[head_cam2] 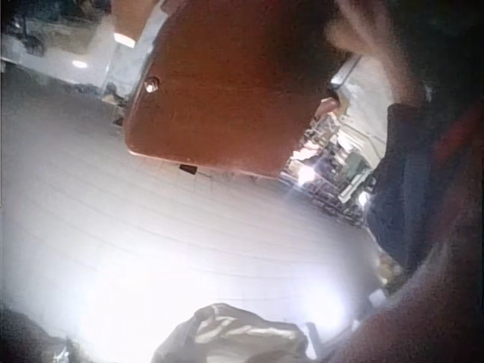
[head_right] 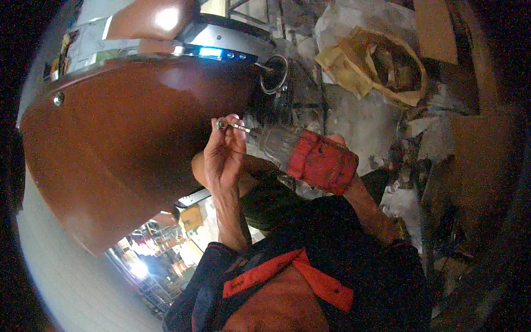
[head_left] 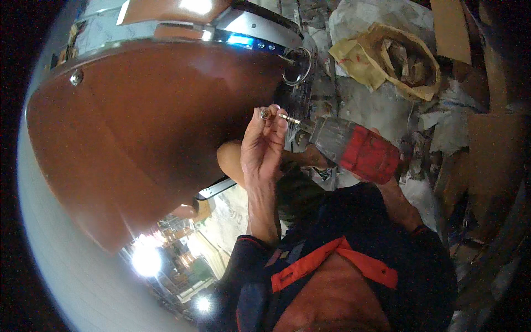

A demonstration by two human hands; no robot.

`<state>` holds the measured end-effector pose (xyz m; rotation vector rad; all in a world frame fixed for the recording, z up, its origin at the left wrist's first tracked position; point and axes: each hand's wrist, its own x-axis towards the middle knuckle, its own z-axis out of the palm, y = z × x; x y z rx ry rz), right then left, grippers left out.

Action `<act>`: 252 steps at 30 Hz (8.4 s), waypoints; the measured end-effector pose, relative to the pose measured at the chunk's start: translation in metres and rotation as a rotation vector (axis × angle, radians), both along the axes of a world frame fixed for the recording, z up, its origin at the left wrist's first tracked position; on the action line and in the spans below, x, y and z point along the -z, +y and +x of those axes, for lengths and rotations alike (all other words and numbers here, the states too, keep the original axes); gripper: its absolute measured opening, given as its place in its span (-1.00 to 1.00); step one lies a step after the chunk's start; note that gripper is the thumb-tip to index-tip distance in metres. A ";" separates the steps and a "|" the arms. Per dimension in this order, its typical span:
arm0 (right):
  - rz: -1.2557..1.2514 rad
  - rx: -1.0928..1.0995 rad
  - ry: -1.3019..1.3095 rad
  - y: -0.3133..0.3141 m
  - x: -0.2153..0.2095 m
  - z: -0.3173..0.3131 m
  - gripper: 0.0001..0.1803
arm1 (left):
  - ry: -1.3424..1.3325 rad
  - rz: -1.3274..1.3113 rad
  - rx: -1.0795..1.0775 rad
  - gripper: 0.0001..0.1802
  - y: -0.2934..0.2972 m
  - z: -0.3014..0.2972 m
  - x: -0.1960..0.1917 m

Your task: The person uses a red cordless drill to drive screws into the underside of a brown upholstered chair. They repeatedly position the drill, drive screws, and reposition to secure the chair components.

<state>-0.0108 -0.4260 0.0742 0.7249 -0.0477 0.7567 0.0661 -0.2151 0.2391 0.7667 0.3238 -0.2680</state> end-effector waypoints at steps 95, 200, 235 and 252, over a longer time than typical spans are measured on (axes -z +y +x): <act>-1.637 0.953 -0.645 0.094 -0.124 0.119 -0.80 | -0.130 -0.361 -0.200 -0.74 0.000 0.116 -0.072; -1.762 0.678 -0.676 0.068 -0.118 0.140 -0.90 | -0.205 -0.312 -0.187 -0.75 0.006 0.122 -0.056; -1.888 1.063 -0.947 0.063 -0.111 0.154 -0.94 | -0.210 -0.271 -0.175 -0.71 0.002 0.118 -0.060; -1.826 0.905 -0.797 0.071 -0.115 0.146 -0.96 | -0.100 -0.271 -0.160 -0.75 0.006 0.115 -0.065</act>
